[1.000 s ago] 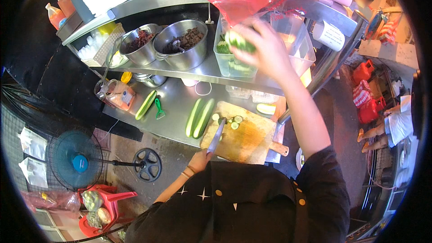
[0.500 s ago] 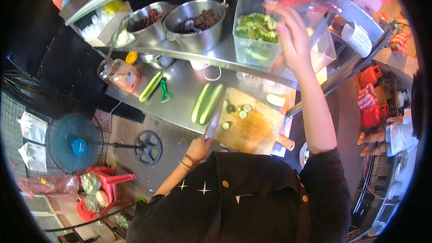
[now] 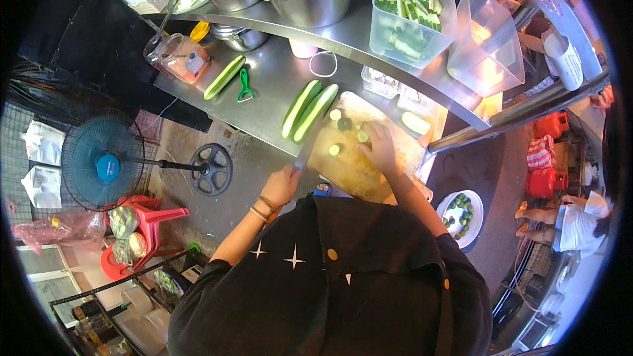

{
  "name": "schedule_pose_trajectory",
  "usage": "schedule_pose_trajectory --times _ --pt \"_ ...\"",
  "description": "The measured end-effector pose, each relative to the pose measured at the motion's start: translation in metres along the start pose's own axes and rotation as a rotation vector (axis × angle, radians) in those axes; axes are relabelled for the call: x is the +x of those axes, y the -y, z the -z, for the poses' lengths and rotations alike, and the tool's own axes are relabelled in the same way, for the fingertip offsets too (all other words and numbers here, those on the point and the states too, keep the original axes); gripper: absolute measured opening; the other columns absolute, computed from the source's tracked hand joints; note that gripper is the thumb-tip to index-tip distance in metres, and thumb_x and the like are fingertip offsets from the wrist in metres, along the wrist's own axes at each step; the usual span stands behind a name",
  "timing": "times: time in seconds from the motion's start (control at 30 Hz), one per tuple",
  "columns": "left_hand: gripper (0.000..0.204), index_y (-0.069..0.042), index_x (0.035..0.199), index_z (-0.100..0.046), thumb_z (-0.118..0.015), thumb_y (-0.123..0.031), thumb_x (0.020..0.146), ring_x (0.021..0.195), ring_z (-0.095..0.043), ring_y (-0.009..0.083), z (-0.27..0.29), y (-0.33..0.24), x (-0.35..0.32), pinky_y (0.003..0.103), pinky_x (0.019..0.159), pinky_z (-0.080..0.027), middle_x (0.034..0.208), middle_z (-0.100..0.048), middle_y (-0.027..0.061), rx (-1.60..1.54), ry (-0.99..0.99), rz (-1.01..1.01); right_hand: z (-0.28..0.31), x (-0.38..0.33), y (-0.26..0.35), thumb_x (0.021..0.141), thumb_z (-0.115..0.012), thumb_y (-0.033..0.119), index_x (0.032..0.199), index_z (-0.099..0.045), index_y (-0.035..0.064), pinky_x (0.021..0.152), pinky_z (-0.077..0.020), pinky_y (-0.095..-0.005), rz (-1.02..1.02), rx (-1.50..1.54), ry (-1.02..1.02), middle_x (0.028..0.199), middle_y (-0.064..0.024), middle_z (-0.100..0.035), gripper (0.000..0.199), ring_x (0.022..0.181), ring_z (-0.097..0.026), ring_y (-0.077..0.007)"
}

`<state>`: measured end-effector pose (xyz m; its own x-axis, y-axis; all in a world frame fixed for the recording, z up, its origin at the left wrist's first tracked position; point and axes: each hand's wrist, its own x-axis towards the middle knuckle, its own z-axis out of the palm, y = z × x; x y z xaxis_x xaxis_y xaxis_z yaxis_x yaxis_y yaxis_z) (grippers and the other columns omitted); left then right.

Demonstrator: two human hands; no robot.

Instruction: The person slices cucumbers into thin rounds on a cutting board using a knife. They repeatedly transfer the sliced cucumber pieces into a clear plastic container on the shelf above.

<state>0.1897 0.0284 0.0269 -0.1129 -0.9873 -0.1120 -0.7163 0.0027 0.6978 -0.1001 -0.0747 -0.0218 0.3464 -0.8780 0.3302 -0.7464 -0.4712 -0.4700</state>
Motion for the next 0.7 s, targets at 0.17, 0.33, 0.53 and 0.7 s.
schedule_pose_trajectory --times 0.17,0.33,0.53,0.7 --pt "0.029 0.001 0.076 -0.047 -0.051 -0.024 0.09 0.046 -0.058 0.0326 -0.006 0.005 -0.007 0.042 0.045 -0.045 0.056 -0.056 0.0196 0.007 0.026 0.069 -0.004 -0.003 0.005 0.075 -0.065 0.016 0.112 -0.054 -0.0017 0.091 -0.0432 -0.0352 0.055 -0.131 -0.009 0.108 -0.0146 -0.056 0.042 0.104 -0.051 -0.0287" --pt "0.028 0.002 0.078 -0.05 -0.051 -0.024 0.09 0.047 -0.059 0.0322 -0.003 -0.001 -0.009 0.041 0.046 -0.045 0.058 -0.057 0.02 0.029 -0.011 0.057 -0.01 -0.007 -0.024 0.077 -0.06 0.009 0.109 -0.056 -0.0008 0.084 -0.0466 -0.0321 0.309 -0.39 -0.073 0.095 -0.0116 -0.059 0.034 0.096 -0.056 -0.0268" --pt "0.028 0.002 0.079 -0.051 -0.052 -0.024 0.09 0.048 -0.06 0.0319 0.003 0.002 -0.015 0.041 0.047 -0.046 0.059 -0.058 0.0202 -0.031 0.033 0.181 0.062 0.022 0.047 0.073 -0.062 0.001 0.11 -0.059 0.0001 0.084 -0.048 -0.0346 0.298 -0.043 -0.225 0.101 -0.013 -0.062 0.037 0.093 -0.06 -0.0264" --pt "0.028 0.002 0.081 -0.053 -0.051 -0.025 0.09 0.048 -0.06 0.0308 -0.003 0.018 -0.022 0.041 0.047 -0.045 0.058 -0.058 0.0194 0.069 -0.022 0.057 0.215 0.107 0.129 0.071 -0.065 -0.001 0.11 -0.061 0.0041 0.075 -0.0484 -0.0367 0.497 -0.315 -0.683 0.095 -0.0119 -0.064 0.039 0.083 -0.061 -0.0275"
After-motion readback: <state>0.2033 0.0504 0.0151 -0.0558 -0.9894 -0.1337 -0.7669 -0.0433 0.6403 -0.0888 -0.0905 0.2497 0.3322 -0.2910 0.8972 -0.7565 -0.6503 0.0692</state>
